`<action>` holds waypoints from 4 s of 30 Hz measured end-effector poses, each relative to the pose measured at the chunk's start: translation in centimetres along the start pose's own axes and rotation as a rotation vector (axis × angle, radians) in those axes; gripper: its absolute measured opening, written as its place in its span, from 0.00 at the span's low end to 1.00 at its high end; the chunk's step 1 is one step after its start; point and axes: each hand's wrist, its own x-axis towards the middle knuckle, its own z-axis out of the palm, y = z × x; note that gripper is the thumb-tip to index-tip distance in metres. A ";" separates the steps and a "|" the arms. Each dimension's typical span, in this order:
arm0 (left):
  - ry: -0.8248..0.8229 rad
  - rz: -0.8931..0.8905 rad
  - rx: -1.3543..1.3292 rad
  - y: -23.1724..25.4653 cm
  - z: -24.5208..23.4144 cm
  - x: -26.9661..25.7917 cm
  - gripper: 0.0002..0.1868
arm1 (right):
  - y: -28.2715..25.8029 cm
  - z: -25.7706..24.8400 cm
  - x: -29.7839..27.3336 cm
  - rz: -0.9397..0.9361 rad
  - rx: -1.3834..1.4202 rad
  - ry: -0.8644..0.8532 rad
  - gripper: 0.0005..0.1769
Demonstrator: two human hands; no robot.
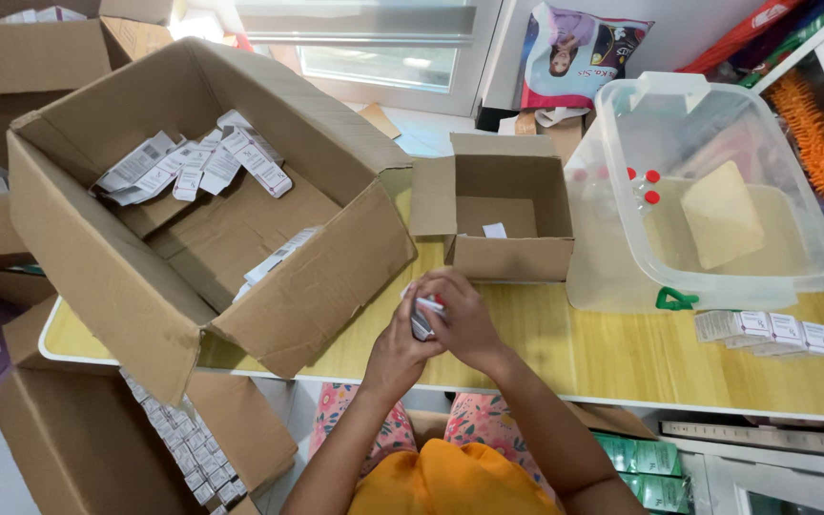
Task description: The person sits on the floor and packs small white boxes into a larger cardboard box. They pick up boxes from a pile, open them, insert small bottles with red caps, and place the packed boxes into the larger container.
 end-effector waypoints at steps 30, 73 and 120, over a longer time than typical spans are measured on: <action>-0.139 -0.408 -0.280 0.7 -0.3 -0.9 0.42 | -1.5 2.5 -0.2 -0.067 -0.158 -0.115 0.13; 0.200 -0.105 -0.214 1.3 -7.1 0.6 0.20 | -2.5 -0.8 -1.5 0.061 0.052 -0.346 0.20; 0.477 -0.258 -0.378 1.9 0.2 0.5 0.40 | 0.5 1.4 -4.3 0.203 -0.032 0.301 0.14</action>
